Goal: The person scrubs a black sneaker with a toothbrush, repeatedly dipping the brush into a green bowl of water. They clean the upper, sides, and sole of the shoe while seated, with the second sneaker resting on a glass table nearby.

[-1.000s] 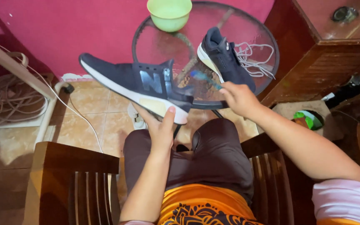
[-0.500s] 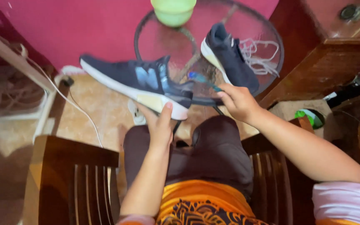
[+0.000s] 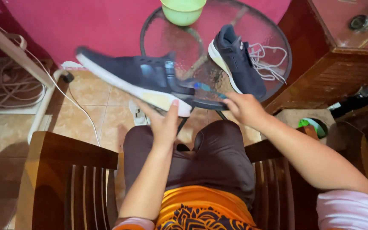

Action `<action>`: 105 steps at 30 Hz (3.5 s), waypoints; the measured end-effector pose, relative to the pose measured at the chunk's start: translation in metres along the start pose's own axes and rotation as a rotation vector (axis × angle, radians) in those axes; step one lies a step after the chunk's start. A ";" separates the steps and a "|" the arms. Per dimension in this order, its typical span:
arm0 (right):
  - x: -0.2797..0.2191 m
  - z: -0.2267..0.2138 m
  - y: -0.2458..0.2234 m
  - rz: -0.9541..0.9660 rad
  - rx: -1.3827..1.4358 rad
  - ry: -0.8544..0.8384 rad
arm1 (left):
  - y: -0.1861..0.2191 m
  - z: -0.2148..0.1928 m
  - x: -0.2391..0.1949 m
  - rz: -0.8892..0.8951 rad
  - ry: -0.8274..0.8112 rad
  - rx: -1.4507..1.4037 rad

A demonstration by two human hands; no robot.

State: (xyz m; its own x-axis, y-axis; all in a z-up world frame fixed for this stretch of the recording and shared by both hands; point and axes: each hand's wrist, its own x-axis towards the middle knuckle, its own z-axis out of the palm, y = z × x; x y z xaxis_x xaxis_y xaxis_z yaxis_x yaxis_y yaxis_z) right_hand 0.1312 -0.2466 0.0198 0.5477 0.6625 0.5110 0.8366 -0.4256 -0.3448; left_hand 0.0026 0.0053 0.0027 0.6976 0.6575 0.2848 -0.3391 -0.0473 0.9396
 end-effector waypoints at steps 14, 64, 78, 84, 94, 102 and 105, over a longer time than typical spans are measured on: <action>-0.007 0.017 0.030 -0.049 -0.078 0.050 | 0.008 -0.001 -0.011 -0.012 0.050 -0.038; -0.004 0.015 -0.003 -0.176 -0.185 0.067 | 0.049 0.014 -0.005 -0.158 -0.043 -0.568; -0.012 0.023 0.036 -0.292 -0.220 0.040 | 0.063 0.008 0.000 -0.704 -0.091 -1.142; -0.022 0.010 0.035 -0.164 -0.129 0.176 | 0.058 0.001 0.000 -0.797 -0.190 -1.116; -0.005 -0.023 0.005 -0.037 -0.020 0.168 | 0.037 0.004 0.004 -0.838 -0.295 -1.132; -0.004 -0.023 0.026 0.020 0.022 0.110 | 0.001 -0.005 0.002 -0.876 -0.277 -1.001; -0.013 -0.030 0.018 -0.032 0.037 0.170 | -0.018 -0.006 0.016 -0.790 -0.338 -0.906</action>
State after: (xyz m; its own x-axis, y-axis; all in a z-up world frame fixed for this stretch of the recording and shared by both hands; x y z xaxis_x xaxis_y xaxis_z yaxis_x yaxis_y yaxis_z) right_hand 0.1395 -0.2820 0.0306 0.5170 0.5607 0.6468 0.8546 -0.3810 -0.3528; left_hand 0.0156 0.0211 -0.0106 0.9899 0.0378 -0.1368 0.0274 0.8950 0.4451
